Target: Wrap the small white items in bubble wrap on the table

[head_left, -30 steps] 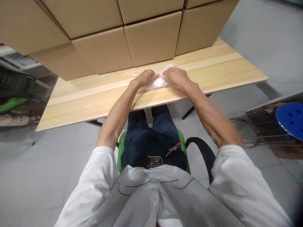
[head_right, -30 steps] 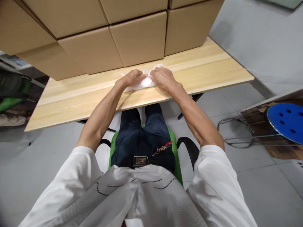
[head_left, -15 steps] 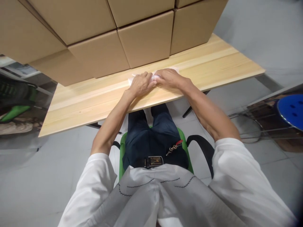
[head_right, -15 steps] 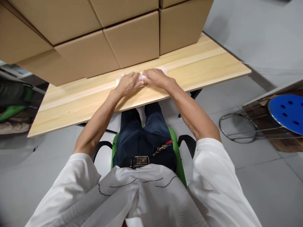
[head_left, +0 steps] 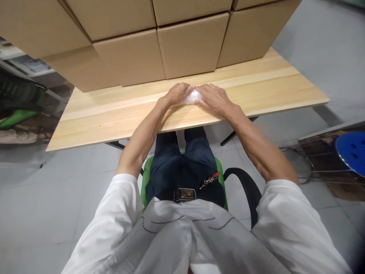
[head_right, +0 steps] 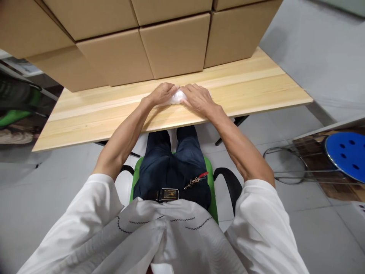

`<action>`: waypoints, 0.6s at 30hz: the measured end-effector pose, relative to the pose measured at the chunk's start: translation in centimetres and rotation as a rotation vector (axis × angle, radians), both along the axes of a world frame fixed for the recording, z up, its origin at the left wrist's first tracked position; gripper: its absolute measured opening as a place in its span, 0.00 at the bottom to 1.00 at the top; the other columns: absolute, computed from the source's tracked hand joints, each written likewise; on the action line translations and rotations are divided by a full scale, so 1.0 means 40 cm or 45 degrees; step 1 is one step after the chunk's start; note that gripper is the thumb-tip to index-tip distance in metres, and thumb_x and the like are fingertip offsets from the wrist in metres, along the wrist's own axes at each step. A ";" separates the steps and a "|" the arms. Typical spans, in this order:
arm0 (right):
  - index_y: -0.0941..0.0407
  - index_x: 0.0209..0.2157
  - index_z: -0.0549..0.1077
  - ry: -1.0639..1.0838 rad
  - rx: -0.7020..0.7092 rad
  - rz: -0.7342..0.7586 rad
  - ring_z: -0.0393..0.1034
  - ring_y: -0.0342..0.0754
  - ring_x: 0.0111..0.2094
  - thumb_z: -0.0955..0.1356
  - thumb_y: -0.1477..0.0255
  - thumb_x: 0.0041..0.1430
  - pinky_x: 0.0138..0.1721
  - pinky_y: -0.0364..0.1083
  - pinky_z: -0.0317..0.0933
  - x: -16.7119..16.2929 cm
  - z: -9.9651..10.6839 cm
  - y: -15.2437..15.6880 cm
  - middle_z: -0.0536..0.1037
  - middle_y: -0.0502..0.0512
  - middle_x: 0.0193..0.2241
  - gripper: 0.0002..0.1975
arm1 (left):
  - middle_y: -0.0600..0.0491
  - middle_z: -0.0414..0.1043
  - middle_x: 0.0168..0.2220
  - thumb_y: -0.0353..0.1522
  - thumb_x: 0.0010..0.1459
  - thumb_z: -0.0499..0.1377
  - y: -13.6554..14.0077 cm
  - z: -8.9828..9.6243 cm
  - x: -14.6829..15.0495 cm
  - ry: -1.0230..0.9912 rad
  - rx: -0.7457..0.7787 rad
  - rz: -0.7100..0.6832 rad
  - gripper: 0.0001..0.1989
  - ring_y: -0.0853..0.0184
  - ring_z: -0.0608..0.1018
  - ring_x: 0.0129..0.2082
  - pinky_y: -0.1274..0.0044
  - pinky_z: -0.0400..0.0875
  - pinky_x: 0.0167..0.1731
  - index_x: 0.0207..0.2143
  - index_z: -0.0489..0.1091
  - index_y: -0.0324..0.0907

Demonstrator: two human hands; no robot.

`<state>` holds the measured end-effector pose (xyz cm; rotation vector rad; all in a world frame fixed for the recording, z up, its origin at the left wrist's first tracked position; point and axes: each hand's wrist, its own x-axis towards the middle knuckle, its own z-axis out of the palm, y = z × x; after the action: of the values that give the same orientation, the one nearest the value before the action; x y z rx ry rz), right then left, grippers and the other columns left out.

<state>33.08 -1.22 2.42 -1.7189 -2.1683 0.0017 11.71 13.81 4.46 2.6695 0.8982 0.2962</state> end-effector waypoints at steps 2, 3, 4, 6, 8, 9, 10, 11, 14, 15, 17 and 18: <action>0.55 0.78 0.77 -0.003 -0.017 0.014 0.76 0.80 0.74 0.67 0.47 0.89 0.74 0.73 0.69 -0.004 -0.003 0.002 0.85 0.76 0.74 0.33 | 0.38 0.93 0.54 0.44 0.92 0.50 0.009 -0.003 0.008 -0.011 -0.011 0.034 0.28 0.45 0.90 0.62 0.58 0.81 0.69 0.55 0.88 0.41; 0.54 0.78 0.77 -0.006 -0.020 0.021 0.76 0.80 0.75 0.68 0.46 0.88 0.75 0.73 0.68 -0.005 -0.004 0.008 0.85 0.76 0.74 0.34 | 0.37 0.93 0.56 0.44 0.92 0.50 0.010 -0.003 0.011 -0.001 -0.002 0.060 0.27 0.44 0.90 0.63 0.57 0.81 0.69 0.57 0.88 0.42; 0.54 0.78 0.77 -0.009 -0.022 0.025 0.75 0.80 0.75 0.69 0.45 0.87 0.75 0.73 0.68 -0.005 -0.005 0.016 0.85 0.75 0.74 0.35 | 0.36 0.93 0.57 0.45 0.92 0.50 0.008 -0.002 0.014 0.013 0.008 0.095 0.27 0.43 0.89 0.65 0.56 0.81 0.70 0.59 0.88 0.42; 0.54 0.77 0.78 -0.012 -0.040 0.019 0.76 0.80 0.74 0.71 0.43 0.85 0.75 0.72 0.68 -0.003 -0.009 0.036 0.86 0.75 0.72 0.36 | 0.34 0.93 0.61 0.45 0.91 0.50 -0.007 0.002 0.012 0.032 0.039 0.178 0.27 0.42 0.88 0.68 0.55 0.80 0.70 0.64 0.86 0.42; 0.56 0.74 0.80 -0.007 -0.074 -0.008 0.77 0.81 0.73 0.71 0.43 0.84 0.74 0.72 0.68 0.002 -0.014 0.059 0.86 0.77 0.70 0.36 | 0.33 0.91 0.66 0.46 0.92 0.49 -0.035 0.006 -0.002 0.031 0.095 0.205 0.28 0.41 0.87 0.70 0.54 0.79 0.72 0.69 0.84 0.43; 0.56 0.73 0.81 -0.001 -0.087 -0.022 0.78 0.81 0.72 0.71 0.43 0.84 0.73 0.72 0.69 0.006 -0.017 0.071 0.87 0.77 0.70 0.35 | 0.32 0.89 0.69 0.47 0.92 0.48 -0.051 0.007 -0.014 0.032 0.130 0.181 0.28 0.41 0.87 0.71 0.54 0.79 0.72 0.71 0.83 0.43; 0.57 0.72 0.81 0.005 -0.093 -0.032 0.78 0.81 0.71 0.71 0.43 0.84 0.73 0.72 0.69 0.010 -0.020 0.081 0.87 0.78 0.69 0.35 | 0.32 0.87 0.71 0.48 0.92 0.48 -0.067 0.007 -0.029 0.036 0.161 0.137 0.29 0.41 0.87 0.72 0.54 0.78 0.73 0.73 0.81 0.44; 0.57 0.71 0.82 0.011 -0.093 -0.038 0.79 0.81 0.70 0.71 0.42 0.84 0.72 0.71 0.70 0.014 -0.023 0.089 0.87 0.78 0.68 0.35 | 0.31 0.85 0.73 0.50 0.92 0.49 -0.080 0.007 -0.044 0.047 0.183 0.083 0.30 0.41 0.86 0.73 0.55 0.77 0.74 0.75 0.80 0.45; 0.57 0.68 0.84 0.029 -0.098 -0.054 0.81 0.81 0.67 0.73 0.42 0.82 0.70 0.70 0.72 0.022 -0.023 0.103 0.89 0.77 0.65 0.35 | 0.29 0.82 0.77 0.58 0.89 0.55 -0.100 0.001 -0.078 0.092 0.208 -0.022 0.36 0.37 0.83 0.77 0.55 0.75 0.76 0.82 0.75 0.45; 0.57 0.67 0.85 0.039 -0.108 -0.069 0.82 0.81 0.66 0.73 0.42 0.81 0.69 0.70 0.73 0.023 -0.020 0.104 0.90 0.76 0.64 0.35 | 0.29 0.81 0.77 0.59 0.88 0.58 -0.101 -0.002 -0.082 0.107 0.214 -0.020 0.38 0.35 0.82 0.78 0.55 0.74 0.76 0.84 0.73 0.45; 0.58 0.65 0.87 0.072 -0.134 -0.115 0.84 0.80 0.64 0.74 0.41 0.79 0.68 0.69 0.74 0.022 -0.013 0.100 0.91 0.76 0.61 0.35 | 0.27 0.81 0.77 0.55 0.86 0.61 -0.098 -0.008 -0.079 0.146 0.226 0.024 0.39 0.33 0.83 0.78 0.54 0.74 0.76 0.85 0.71 0.42; 0.58 0.63 0.87 0.095 -0.143 -0.140 0.84 0.79 0.63 0.74 0.41 0.78 0.67 0.68 0.75 0.021 -0.010 0.097 0.92 0.75 0.60 0.35 | 0.26 0.82 0.77 0.52 0.86 0.61 -0.097 -0.011 -0.072 0.166 0.229 0.055 0.37 0.32 0.83 0.77 0.53 0.74 0.76 0.85 0.70 0.40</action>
<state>33.93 2.64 2.01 -1.8674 -2.0529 0.1585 8.82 9.95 4.02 2.8655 1.0135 0.2249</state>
